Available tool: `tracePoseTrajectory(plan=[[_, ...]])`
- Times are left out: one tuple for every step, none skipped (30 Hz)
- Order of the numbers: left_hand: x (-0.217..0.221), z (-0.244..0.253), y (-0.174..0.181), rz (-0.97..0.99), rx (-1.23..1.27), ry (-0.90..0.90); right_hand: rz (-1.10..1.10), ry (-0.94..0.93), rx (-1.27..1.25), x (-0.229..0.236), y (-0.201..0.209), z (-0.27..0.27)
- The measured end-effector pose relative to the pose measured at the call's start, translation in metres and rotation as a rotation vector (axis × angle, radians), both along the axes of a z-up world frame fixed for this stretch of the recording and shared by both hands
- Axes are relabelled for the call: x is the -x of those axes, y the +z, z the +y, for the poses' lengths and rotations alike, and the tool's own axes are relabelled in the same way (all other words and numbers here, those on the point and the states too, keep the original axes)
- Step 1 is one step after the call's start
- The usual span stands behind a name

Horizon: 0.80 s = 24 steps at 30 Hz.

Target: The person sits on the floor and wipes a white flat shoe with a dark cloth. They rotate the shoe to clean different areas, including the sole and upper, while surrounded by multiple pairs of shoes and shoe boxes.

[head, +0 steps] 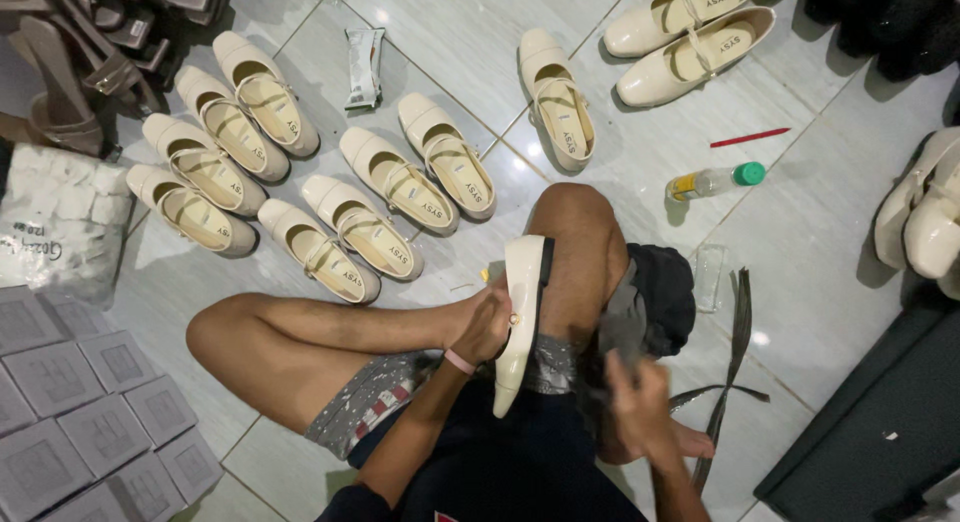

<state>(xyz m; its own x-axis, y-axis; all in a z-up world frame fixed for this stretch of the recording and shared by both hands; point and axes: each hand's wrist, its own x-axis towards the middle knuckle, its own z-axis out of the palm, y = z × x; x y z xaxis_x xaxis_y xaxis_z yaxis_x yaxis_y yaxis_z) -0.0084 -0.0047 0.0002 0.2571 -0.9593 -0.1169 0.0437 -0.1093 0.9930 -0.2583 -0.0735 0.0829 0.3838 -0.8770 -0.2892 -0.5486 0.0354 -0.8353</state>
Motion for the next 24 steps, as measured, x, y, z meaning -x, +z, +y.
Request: tracePoseTrajectory(plan=[[0.0,0.0,0.003,-0.015,-0.013,0.0,-0.015,-0.089,-0.026,0.005,-0.005,-0.011],[-0.001,0.001,0.005,-0.03,-0.022,-0.002,-0.031,-0.179,-0.049,0.009,-0.01,-0.024],[-0.001,0.004,0.007,-0.059,0.024,-0.008,-0.122,-0.195,0.027,0.012,-0.015,-0.038],[-0.002,0.005,0.007,-0.086,0.076,-0.018,-0.213,-0.212,0.108,0.014,-0.019,-0.055],[-0.003,0.007,0.006,-0.114,0.128,-0.027,-0.179,-0.229,0.236,0.016,-0.023,-0.073],[-0.003,0.008,0.002,-0.104,0.027,-0.027,-0.14,-0.248,0.367,0.018,-0.027,-0.09],[-0.001,0.01,-0.003,-0.094,-0.075,-0.029,-0.119,-0.337,0.368,0.02,-0.03,-0.108],[0.001,0.012,-0.01,-0.085,-0.175,-0.033,-0.098,-0.428,0.369,0.021,-0.034,-0.126],[0.003,0.015,-0.017,-0.071,-0.175,-0.028,-0.024,-0.393,0.503,0.022,-0.038,-0.144],[0.006,0.019,-0.023,-0.059,-0.178,-0.016,0.048,-0.351,0.633,0.021,-0.043,-0.161],[0.01,0.022,-0.029,-0.047,-0.181,-0.005,0.122,-0.307,0.761,0.02,-0.049,-0.177],[0.014,0.026,-0.034,0.014,-0.239,0.064,0.242,-0.259,0.906,0.016,-0.056,-0.19],[0.019,0.03,-0.036,0.075,-0.297,0.133,0.365,-0.209,1.049,0.013,-0.065,-0.203],[0.023,0.032,-0.037,0.131,-0.354,0.209,0.481,-0.153,1.188,0.007,-0.075,-0.214],[0.026,0.033,-0.036,-0.129,-0.168,0.192,0.416,-0.155,1.144,0.007,-0.083,-0.224],[0.029,0.035,-0.032,-0.386,0.013,0.175,0.348,-0.148,1.097,0.006,-0.091,-0.233],[0.03,0.035,-0.026,-0.641,0.195,0.149,0.28,-0.141,1.049,0.004,-0.1,-0.241],[0.031,0.037,-0.018,-0.368,0.092,0.11,0.28,-0.176,1.044,0.001,-0.11,-0.247],[0.033,0.039,-0.009,-0.092,-0.004,0.068,0.28,-0.212,1.039,-0.002,-0.12,-0.251],[0.034,0.039,0.0,0.185,-0.089,0.02,0.281,-0.251,1.035,-0.005,-0.13,-0.255],[0.033,0.038,0.009,0.207,-0.002,0.013,0.238,-0.27,0.986,-0.007,-0.139,-0.257],[0.033,0.035,0.017,0.232,0.089,-0.002,0.201,-0.292,0.939,-0.007,-0.146,-0.26],[0.033,0.032,0.024,0.256,0.179,-0.019,0.165,-0.314,0.892,-0.007,-0.153,-0.261],[0.036,0.028,0.03,0.272,0.216,0.023,0.141,-0.344,0.846,-0.003,-0.157,-0.263]])
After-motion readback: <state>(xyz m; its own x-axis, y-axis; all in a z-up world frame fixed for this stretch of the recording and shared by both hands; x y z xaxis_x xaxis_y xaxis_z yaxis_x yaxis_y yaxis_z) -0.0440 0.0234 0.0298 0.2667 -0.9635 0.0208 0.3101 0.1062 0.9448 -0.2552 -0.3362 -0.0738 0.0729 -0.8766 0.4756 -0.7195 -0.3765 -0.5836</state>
